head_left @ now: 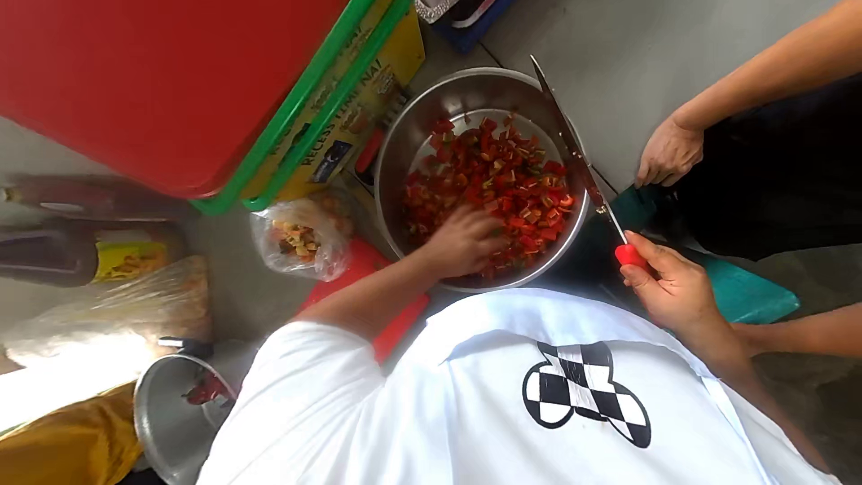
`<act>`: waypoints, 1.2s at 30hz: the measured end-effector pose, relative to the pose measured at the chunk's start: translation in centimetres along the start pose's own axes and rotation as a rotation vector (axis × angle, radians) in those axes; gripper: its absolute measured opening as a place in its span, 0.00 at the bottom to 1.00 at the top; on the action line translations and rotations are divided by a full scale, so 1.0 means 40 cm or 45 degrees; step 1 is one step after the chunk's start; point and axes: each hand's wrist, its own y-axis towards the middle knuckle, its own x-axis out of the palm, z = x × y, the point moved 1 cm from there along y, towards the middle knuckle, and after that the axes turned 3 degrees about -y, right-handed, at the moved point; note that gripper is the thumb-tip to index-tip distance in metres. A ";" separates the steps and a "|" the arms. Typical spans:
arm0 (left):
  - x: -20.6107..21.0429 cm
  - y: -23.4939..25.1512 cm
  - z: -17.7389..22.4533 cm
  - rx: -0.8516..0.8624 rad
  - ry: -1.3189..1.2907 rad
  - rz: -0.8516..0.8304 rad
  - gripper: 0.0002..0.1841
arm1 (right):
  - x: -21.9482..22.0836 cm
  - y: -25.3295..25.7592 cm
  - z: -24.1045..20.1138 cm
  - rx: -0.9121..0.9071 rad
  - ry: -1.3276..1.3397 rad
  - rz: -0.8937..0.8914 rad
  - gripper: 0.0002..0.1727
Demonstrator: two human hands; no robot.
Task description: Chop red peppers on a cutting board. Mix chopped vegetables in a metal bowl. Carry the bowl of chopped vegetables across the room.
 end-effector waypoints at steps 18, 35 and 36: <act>-0.149 0.107 -0.310 -1.068 -0.599 0.078 0.27 | -0.004 -0.003 0.002 -0.035 0.029 0.021 0.25; -0.105 0.115 0.003 -0.511 -0.187 -0.361 0.21 | -0.003 0.015 -0.005 0.006 0.051 -0.030 0.27; -0.078 0.106 0.015 -0.488 -0.150 -0.416 0.20 | 0.000 0.015 0.000 0.012 0.049 -0.029 0.27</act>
